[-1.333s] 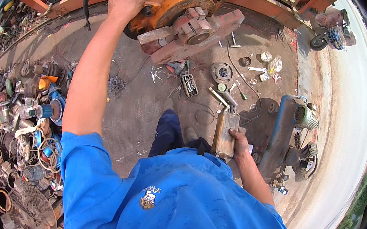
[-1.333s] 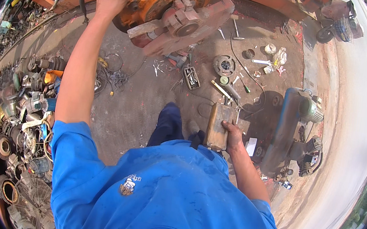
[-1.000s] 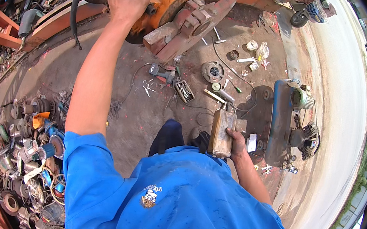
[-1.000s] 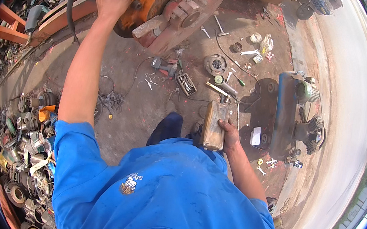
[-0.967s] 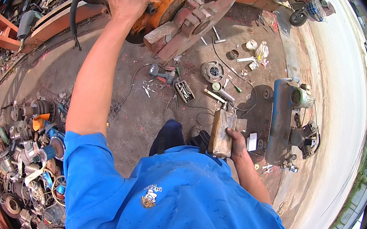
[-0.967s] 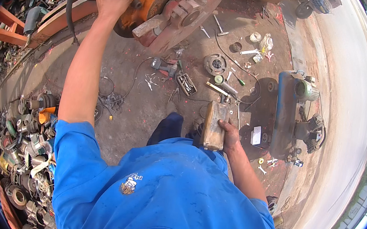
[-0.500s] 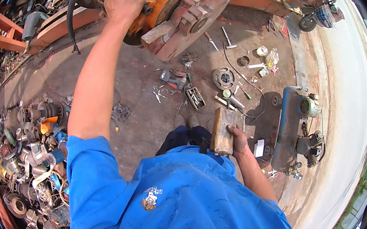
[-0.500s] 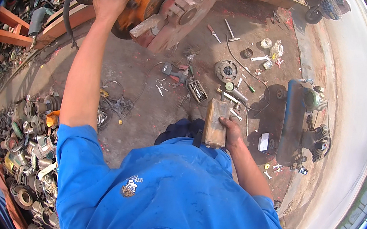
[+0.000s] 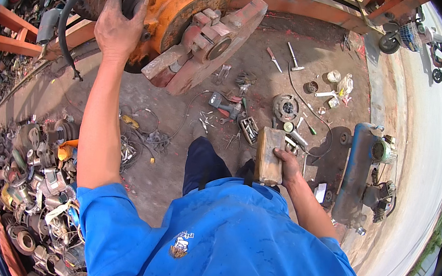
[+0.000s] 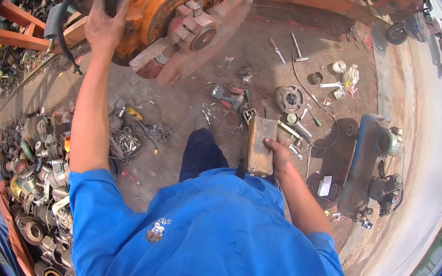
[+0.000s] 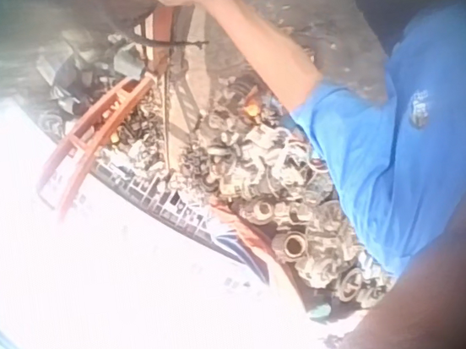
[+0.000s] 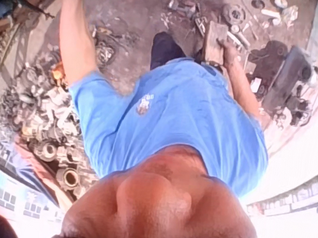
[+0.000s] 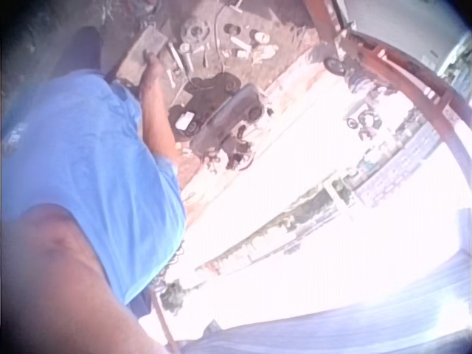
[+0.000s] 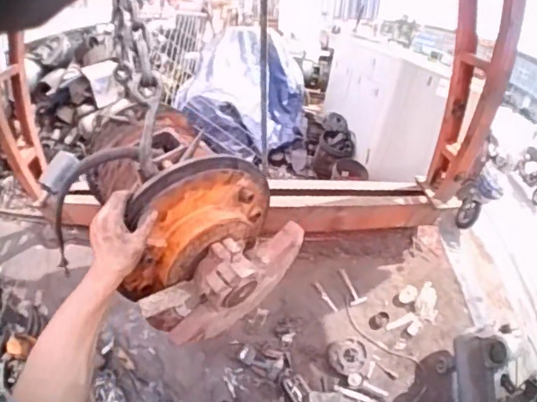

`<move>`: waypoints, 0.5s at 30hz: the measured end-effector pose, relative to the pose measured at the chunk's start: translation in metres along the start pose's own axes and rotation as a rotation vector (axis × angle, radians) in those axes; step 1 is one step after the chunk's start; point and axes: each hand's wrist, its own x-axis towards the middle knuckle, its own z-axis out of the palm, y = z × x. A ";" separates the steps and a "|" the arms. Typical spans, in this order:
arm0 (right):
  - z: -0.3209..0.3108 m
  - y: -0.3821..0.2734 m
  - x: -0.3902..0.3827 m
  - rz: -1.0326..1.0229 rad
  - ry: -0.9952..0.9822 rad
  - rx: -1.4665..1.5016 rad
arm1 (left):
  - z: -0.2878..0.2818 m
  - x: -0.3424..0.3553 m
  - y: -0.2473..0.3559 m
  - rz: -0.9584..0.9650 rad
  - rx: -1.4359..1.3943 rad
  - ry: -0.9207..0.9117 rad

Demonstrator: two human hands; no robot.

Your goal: The person uses a screwdriver to tighten screws on a motor and then moves a large orange winch with a chain. The person handles small parts from a container and positions the winch on a metal frame.

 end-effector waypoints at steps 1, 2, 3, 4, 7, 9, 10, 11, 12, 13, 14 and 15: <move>0.012 0.002 0.009 -0.003 0.005 0.004 | 0.002 0.005 -0.014 0.023 -0.019 0.021; 0.023 0.004 0.019 -0.006 0.011 0.005 | 0.002 0.010 -0.027 0.009 -0.024 0.000; 0.035 0.005 0.033 -0.009 -0.009 0.010 | -0.001 0.016 -0.038 -0.004 -0.030 -0.020; 0.051 0.010 0.043 -0.004 -0.006 0.011 | -0.002 0.022 -0.049 -0.015 -0.037 -0.042; 0.107 0.021 0.072 0.012 -0.007 0.014 | -0.007 0.036 -0.092 -0.010 -0.119 -0.086; 0.152 0.029 0.079 0.003 -0.018 0.028 | -0.012 0.043 -0.116 -0.048 -0.222 -0.146; 0.176 0.032 0.076 0.018 0.006 0.031 | -0.016 0.046 -0.127 -0.067 -0.275 -0.175; 0.197 0.034 0.077 0.031 0.025 0.037 | -0.016 0.052 -0.138 -0.033 -0.269 -0.187; 0.210 0.036 0.081 0.040 0.040 0.034 | -0.014 0.058 -0.150 -0.024 -0.278 -0.187; 0.222 0.037 0.085 0.045 0.061 0.030 | -0.013 0.064 -0.161 -0.015 -0.287 -0.188; 0.236 0.039 0.089 0.051 0.079 0.025 | -0.013 0.069 -0.171 -0.008 -0.293 -0.188; 0.245 0.041 0.091 0.044 0.094 0.015 | -0.013 0.073 -0.181 -0.004 -0.289 -0.194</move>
